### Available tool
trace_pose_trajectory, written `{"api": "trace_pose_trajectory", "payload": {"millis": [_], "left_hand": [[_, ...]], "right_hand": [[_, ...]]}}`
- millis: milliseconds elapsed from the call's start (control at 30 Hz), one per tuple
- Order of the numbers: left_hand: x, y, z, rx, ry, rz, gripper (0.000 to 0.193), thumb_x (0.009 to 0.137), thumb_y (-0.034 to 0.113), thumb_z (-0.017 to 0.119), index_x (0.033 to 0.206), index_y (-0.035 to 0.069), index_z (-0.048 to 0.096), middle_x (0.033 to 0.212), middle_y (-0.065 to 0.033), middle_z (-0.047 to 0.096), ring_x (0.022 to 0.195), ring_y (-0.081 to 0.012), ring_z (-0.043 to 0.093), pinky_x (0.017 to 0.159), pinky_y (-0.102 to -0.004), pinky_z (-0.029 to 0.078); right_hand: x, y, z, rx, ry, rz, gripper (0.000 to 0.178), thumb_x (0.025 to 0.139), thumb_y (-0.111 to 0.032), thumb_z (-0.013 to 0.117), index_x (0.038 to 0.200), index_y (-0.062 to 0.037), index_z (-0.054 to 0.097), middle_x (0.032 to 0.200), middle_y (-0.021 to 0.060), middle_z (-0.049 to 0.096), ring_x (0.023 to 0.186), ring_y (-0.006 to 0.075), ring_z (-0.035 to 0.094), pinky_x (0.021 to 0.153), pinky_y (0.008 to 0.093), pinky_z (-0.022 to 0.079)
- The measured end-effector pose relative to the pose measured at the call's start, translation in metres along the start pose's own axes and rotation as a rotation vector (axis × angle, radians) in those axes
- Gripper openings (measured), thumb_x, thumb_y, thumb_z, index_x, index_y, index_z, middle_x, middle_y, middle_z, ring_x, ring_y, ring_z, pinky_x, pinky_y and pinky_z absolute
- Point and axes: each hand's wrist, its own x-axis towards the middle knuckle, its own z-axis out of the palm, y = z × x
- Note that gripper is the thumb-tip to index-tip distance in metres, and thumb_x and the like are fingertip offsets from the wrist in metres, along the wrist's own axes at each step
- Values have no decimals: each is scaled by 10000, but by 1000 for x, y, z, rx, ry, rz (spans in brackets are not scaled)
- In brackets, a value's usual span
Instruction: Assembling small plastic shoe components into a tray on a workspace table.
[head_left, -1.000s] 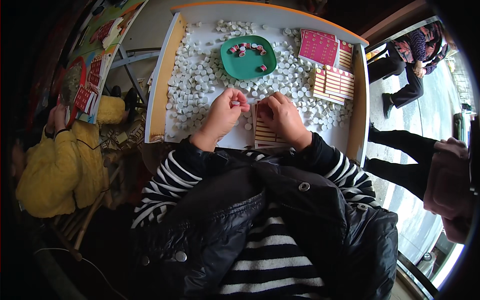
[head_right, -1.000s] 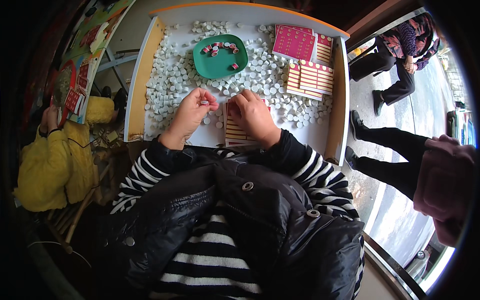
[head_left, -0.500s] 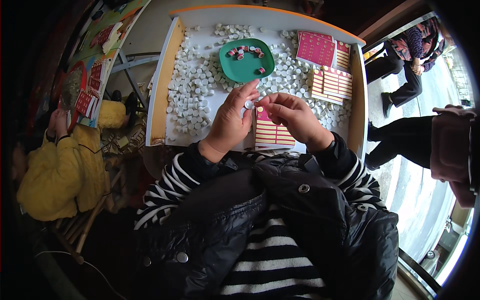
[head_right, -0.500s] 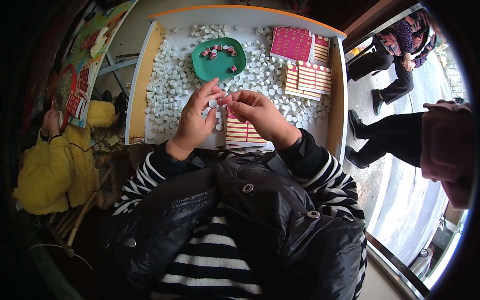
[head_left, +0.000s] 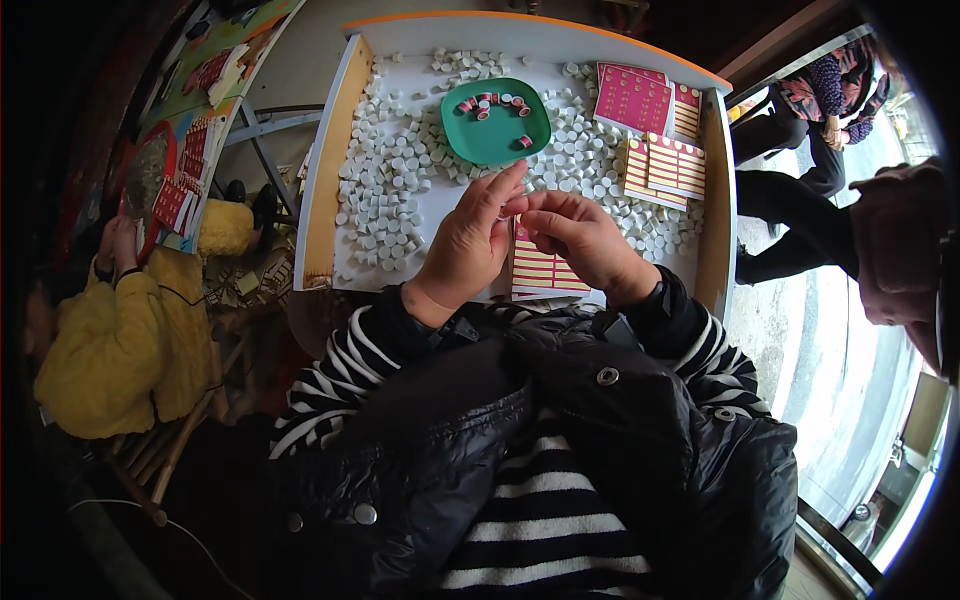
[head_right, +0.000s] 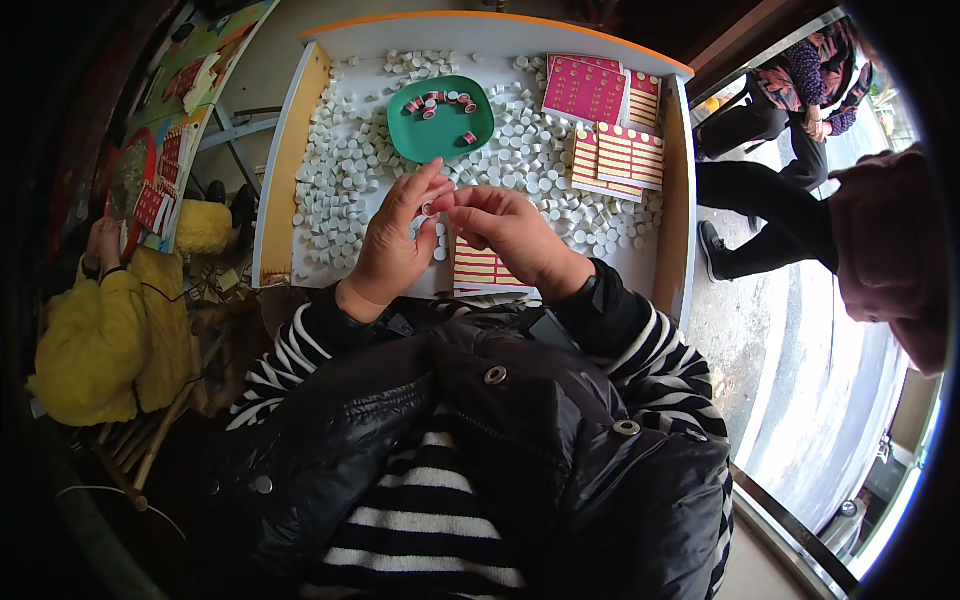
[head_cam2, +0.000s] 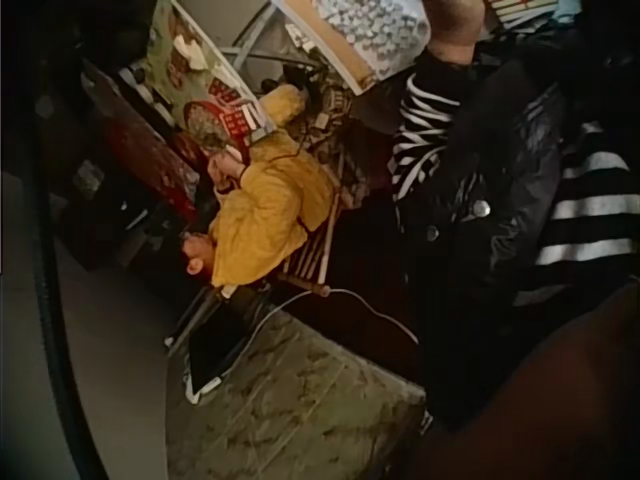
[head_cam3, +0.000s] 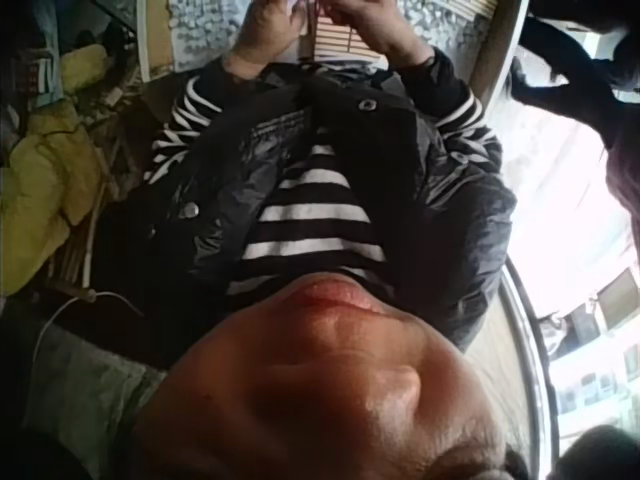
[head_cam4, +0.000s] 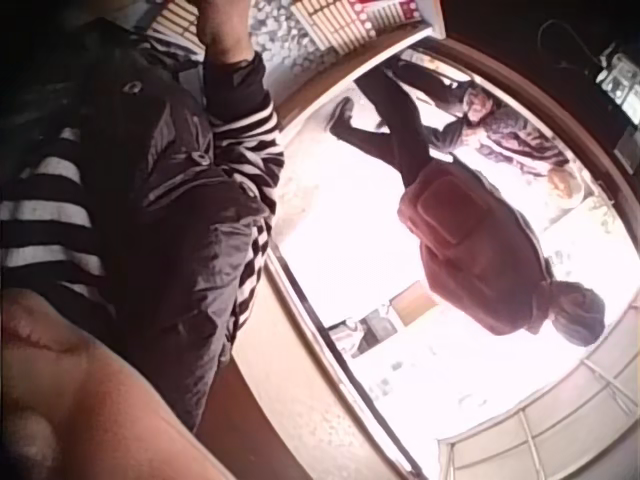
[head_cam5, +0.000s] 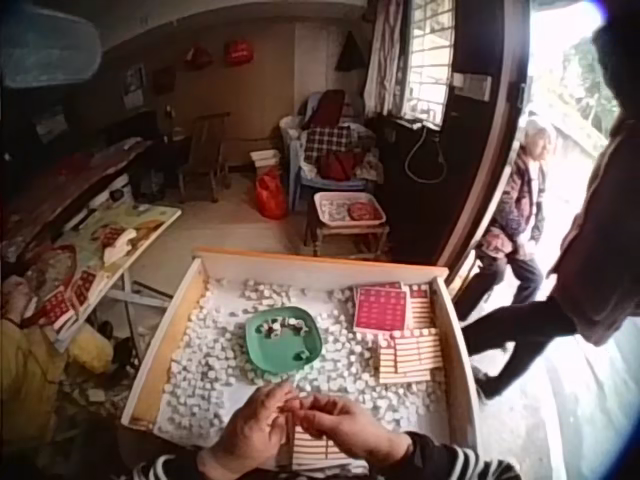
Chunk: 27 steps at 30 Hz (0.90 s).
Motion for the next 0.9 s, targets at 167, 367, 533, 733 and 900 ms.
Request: {"api": "trace_pose_trajectory", "payload": {"millis": [167,367,533,733,900], "left_hand": [[-4,0,2,-77,30,-50,752,777,-193,458,1454,84,284,1271,-166,493,1153,-287,594,927,-345,505],[-1,-5,10,-202,143,-79,731,801,-163,464,1461,91,282,1279,-180,502,1082,-274,634,845,-326,530],[6,-15,5,-159,155,-153,730,830,-173,457,1473,97,240,1329,-181,468,1114,-270,621,851,-311,520],[49,-35,-4,-106,202,-129,709,841,-132,520,1462,100,271,1336,-168,470,1104,-257,623,842,-307,512],[59,-56,-20,277,251,86,470,767,-18,639,1217,59,525,1143,-162,565,966,-319,625,810,-381,505]], "right_hand": [[-3,-3,4,-128,-16,-54,220,935,-134,593,1098,10,625,806,-25,579,713,57,497,643,211,413],[3,9,0,-270,-13,-199,217,919,-124,614,1084,16,612,858,4,612,806,76,573,716,242,470],[-2,7,-17,-737,241,-304,234,881,-78,626,1100,-3,590,914,52,631,816,112,598,726,273,494],[-4,41,-45,-1197,358,-505,305,788,-87,682,1078,-44,598,920,120,594,801,278,630,701,352,522],[2,49,-38,-1339,357,-611,282,776,-113,687,1045,-64,619,933,119,581,807,344,621,704,397,523]]}}
